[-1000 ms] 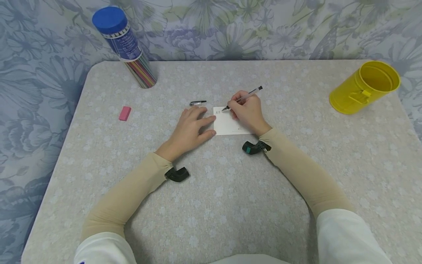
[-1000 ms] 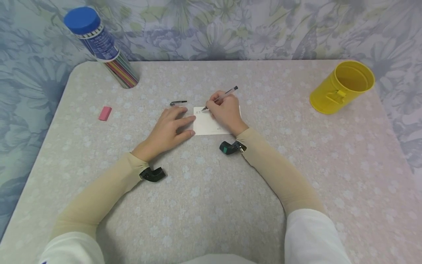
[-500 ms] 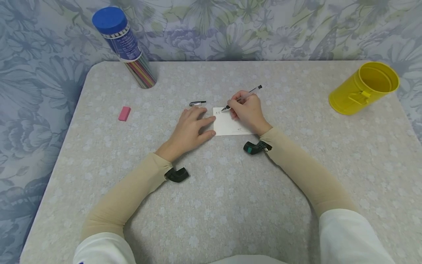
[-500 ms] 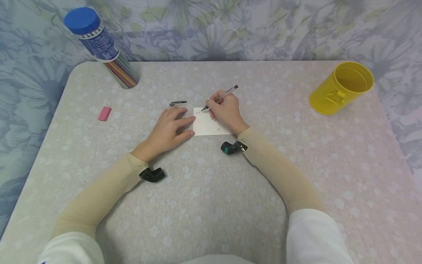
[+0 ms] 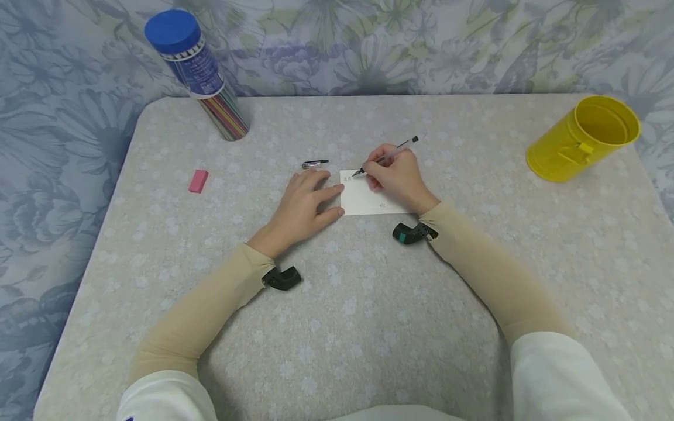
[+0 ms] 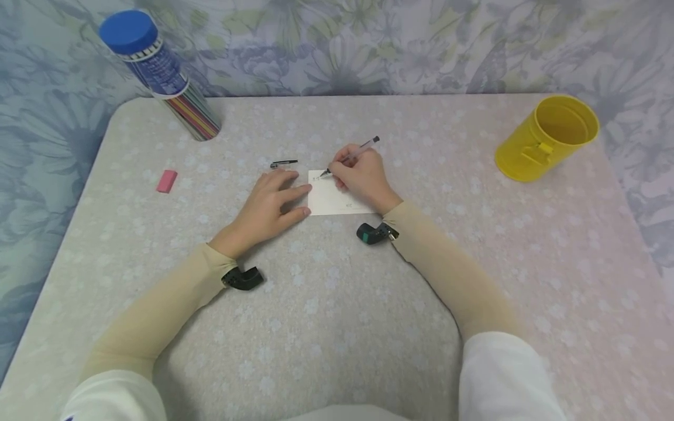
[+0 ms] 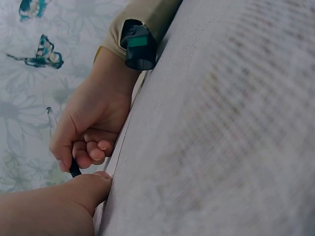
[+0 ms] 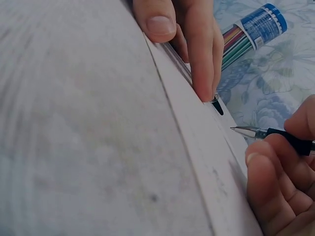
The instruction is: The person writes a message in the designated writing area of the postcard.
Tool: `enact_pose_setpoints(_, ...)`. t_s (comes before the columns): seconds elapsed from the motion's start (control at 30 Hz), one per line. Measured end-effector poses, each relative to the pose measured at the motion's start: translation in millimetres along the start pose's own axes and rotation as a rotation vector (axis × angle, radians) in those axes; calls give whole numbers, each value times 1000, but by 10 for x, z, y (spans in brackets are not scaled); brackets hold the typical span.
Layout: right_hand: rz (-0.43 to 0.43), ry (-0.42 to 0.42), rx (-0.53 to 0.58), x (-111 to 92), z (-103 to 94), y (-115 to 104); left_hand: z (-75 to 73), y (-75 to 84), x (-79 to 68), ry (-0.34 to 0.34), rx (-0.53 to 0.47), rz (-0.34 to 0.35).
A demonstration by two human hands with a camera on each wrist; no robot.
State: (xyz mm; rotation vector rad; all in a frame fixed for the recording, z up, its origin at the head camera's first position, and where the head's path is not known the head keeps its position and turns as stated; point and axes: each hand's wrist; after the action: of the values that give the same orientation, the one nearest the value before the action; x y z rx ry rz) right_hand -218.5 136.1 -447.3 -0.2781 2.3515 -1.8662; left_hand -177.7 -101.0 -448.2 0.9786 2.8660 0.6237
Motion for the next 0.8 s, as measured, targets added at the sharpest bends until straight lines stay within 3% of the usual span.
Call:
enact_pose_setpoints(0.33, -85, 13, -109, -21, 16, -25, -16, 3, -4, -4, -3, -5)
enact_pose_setpoints(0.8, -109, -1, -93, -13, 11, 1, -8, -5, -4, -3, -3, -8)
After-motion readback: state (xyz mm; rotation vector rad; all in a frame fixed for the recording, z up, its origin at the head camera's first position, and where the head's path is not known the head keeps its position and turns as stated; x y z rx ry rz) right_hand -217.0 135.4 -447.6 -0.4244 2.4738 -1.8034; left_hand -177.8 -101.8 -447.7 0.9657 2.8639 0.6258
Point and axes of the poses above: each hand's wrist, its own x-axis towards the middle knuckle, its own z-axis out of the palm, y = z × x, and after that the axes turned 5 degrees about -y, right-handed
